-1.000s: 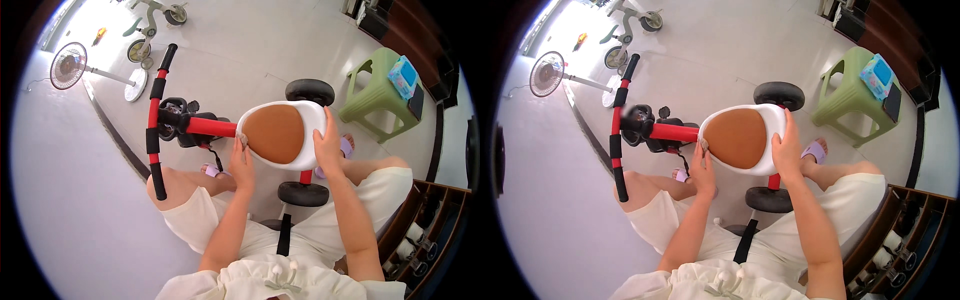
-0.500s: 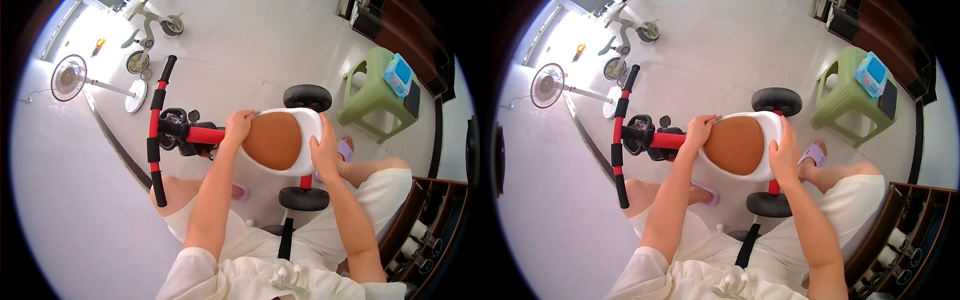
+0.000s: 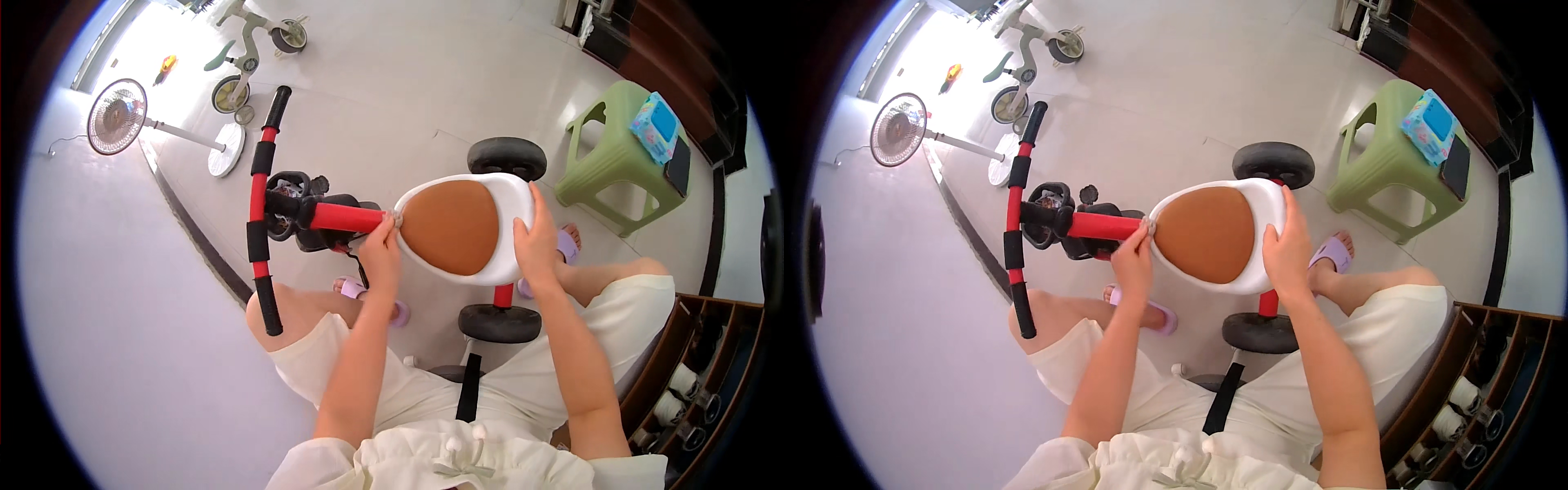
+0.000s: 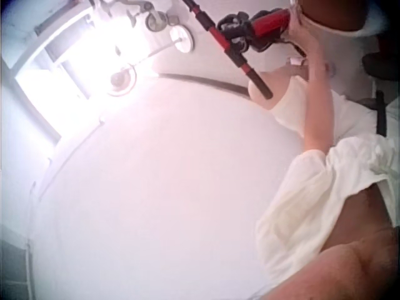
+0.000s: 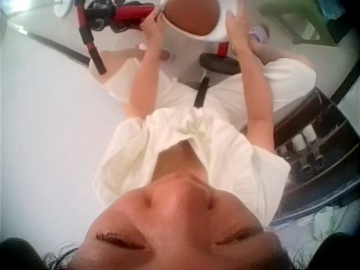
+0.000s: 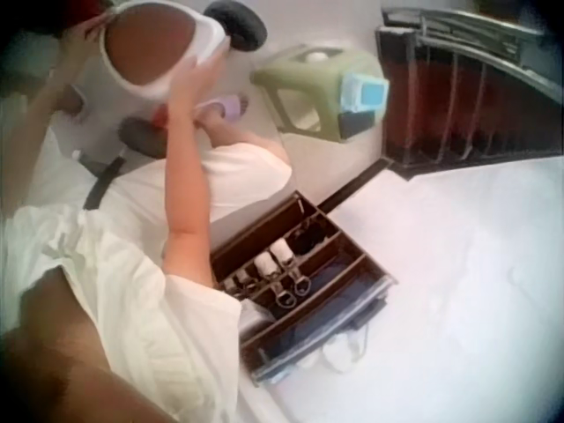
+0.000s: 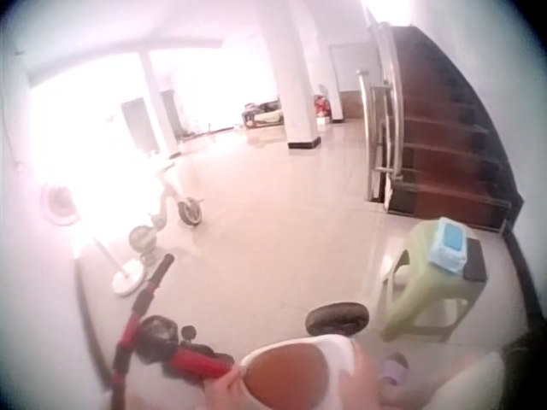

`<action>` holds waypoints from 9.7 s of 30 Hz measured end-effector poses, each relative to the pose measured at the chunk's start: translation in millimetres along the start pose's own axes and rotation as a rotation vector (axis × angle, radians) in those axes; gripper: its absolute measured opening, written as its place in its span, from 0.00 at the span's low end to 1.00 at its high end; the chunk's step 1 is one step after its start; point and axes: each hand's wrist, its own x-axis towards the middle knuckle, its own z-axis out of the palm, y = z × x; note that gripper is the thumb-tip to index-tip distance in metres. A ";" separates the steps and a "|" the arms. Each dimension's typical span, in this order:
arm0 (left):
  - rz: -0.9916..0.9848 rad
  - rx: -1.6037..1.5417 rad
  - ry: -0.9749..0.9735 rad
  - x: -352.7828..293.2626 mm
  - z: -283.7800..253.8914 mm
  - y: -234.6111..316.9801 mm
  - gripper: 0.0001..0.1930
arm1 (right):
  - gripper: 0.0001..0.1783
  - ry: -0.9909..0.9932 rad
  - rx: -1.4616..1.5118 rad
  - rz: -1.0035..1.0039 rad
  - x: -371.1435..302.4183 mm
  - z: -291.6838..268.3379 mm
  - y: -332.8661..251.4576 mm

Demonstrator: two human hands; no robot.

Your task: The person wipes the seat, wheels, and frame of a tricycle with a cloth while holding the handlebars.

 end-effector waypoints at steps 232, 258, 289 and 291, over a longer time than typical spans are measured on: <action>-0.057 0.034 -0.341 -151.3 53.5 91.0 0.35 | 0.32 0.010 0.021 0.018 -2.9 -0.7 -13.2; 0.116 0.120 -0.083 -102.7 27.4 40.7 0.13 | 0.35 -0.031 0.095 0.088 0.6 -2.3 -8.9; 0.351 0.095 -0.275 -121.1 35.0 65.7 0.13 | 0.33 -0.019 0.064 0.024 -0.5 -2.0 -10.1; 0.334 0.096 -0.258 -117.0 32.7 68.2 0.13 | 0.33 -0.019 0.069 0.034 -1.2 -2.8 -10.5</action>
